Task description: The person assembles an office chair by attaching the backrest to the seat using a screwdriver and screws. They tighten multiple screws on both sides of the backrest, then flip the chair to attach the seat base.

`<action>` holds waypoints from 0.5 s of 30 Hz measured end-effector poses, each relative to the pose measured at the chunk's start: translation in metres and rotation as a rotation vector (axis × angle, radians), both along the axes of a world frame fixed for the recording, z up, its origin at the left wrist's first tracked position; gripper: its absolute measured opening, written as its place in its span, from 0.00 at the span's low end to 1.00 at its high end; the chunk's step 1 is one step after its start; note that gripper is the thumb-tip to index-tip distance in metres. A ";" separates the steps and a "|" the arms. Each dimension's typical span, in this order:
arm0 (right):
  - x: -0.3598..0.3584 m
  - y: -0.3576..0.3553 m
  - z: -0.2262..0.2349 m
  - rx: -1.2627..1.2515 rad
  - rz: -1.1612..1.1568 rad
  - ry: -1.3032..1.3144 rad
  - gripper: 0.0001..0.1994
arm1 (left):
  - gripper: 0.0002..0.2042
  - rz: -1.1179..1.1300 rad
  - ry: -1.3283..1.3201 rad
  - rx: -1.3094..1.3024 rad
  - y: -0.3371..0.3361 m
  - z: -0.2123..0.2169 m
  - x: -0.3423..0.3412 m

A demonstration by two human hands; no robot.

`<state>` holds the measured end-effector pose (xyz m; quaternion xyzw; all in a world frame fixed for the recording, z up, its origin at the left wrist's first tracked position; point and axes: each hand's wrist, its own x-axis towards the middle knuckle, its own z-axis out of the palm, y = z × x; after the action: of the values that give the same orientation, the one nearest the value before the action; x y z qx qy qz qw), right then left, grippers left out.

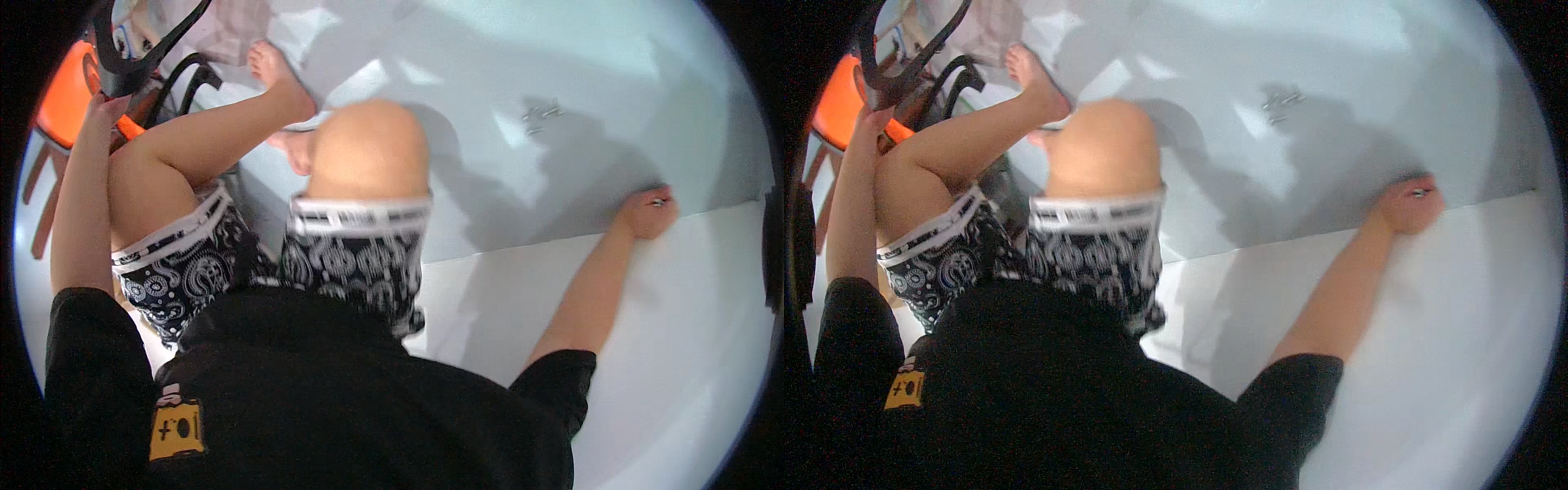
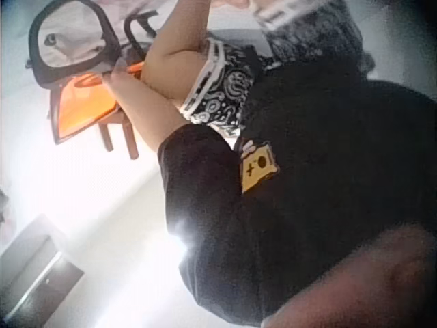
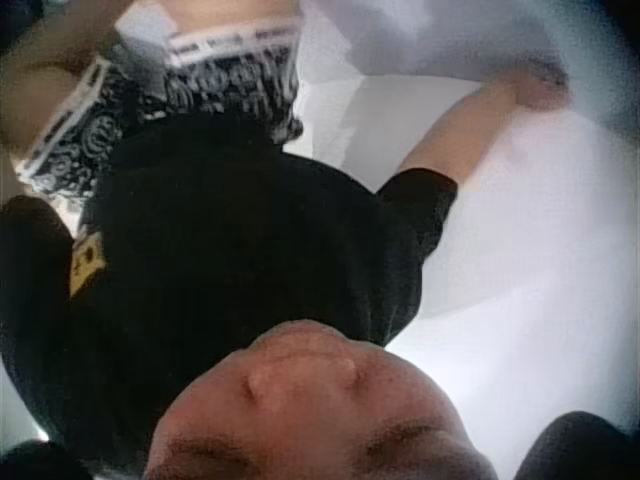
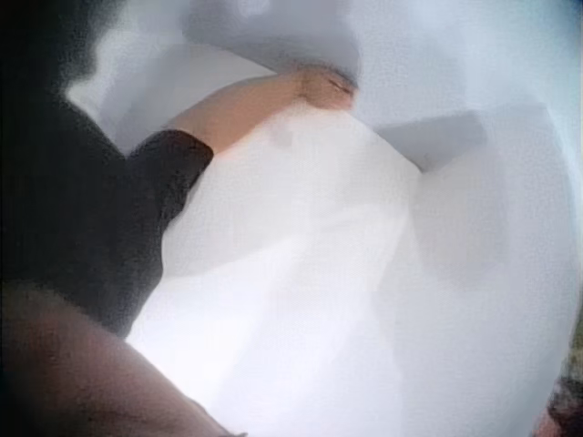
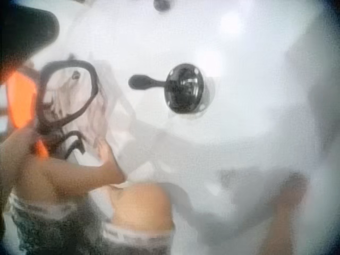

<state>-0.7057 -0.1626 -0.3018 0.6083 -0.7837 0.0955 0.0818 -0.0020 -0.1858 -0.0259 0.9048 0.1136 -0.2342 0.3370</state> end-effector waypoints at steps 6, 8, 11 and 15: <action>0.024 0.004 -0.040 0.028 -0.050 0.060 0.18 | 0.23 -0.108 0.022 -0.011 -0.014 -0.034 -0.016; 0.033 -0.024 -0.042 0.025 -0.035 0.072 0.19 | 0.23 -0.118 0.026 -0.016 -0.019 -0.025 -0.013; 0.038 -0.050 -0.044 0.144 -0.124 0.064 0.21 | 0.24 -0.098 0.034 -0.032 -0.019 -0.018 -0.010; 0.052 -0.048 -0.040 0.245 -0.181 0.126 0.23 | 0.25 -0.098 0.091 -0.076 -0.017 -0.032 0.002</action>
<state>-0.6534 -0.2109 -0.3416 0.5456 -0.8343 -0.0467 0.0643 -0.0002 -0.2024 -0.0575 0.8843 0.0753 -0.2953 0.3536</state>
